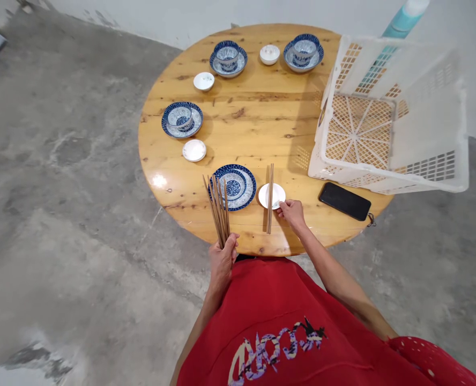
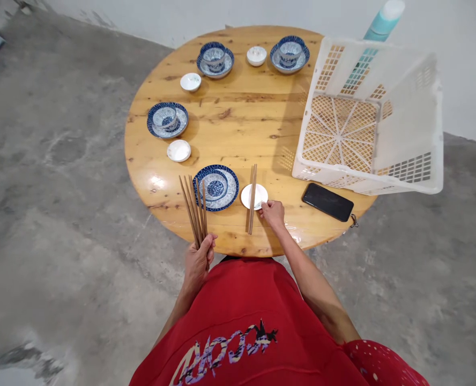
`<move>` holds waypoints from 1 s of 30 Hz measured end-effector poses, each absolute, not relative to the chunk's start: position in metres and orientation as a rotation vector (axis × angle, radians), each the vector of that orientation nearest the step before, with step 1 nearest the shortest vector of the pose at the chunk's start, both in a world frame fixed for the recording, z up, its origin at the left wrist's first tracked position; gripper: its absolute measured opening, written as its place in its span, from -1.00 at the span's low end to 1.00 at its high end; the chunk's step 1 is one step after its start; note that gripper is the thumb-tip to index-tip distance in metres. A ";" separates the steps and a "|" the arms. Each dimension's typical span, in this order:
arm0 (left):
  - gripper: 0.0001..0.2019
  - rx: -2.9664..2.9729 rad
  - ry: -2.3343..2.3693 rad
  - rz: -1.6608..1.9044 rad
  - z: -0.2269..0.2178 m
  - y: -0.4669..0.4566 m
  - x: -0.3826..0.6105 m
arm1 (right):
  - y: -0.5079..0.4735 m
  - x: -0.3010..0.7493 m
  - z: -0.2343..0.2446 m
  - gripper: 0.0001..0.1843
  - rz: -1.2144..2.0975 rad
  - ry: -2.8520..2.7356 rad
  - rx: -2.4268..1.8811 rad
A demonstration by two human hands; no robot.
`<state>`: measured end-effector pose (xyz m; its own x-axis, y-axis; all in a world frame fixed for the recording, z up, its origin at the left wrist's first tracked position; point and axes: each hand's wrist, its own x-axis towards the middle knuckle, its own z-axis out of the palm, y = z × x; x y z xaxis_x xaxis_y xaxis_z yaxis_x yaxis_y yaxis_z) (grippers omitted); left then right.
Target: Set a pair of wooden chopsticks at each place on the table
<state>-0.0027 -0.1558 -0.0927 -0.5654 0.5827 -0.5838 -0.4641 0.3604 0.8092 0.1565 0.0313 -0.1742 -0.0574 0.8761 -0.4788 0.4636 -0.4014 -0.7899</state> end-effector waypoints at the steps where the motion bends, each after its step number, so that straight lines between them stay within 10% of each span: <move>1: -0.58 0.112 1.677 1.382 -0.093 -0.156 -0.002 | 0.031 0.157 -0.174 -0.72 1.451 -1.428 -1.837; 17: -0.56 0.158 1.656 1.306 -0.083 -0.146 0.008 | 0.011 0.184 -0.145 -0.62 1.256 -1.546 -1.743; 30: -0.57 0.250 1.624 1.133 -0.076 -0.139 0.029 | -0.063 0.155 -0.096 -0.74 1.763 -1.452 -1.326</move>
<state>0.0290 -0.1394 -0.0761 -0.3903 0.6608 -0.6412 -0.3732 0.5230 0.7662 0.1545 -0.0630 -0.0957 -0.4040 0.8386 -0.3655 0.1984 -0.3097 -0.9299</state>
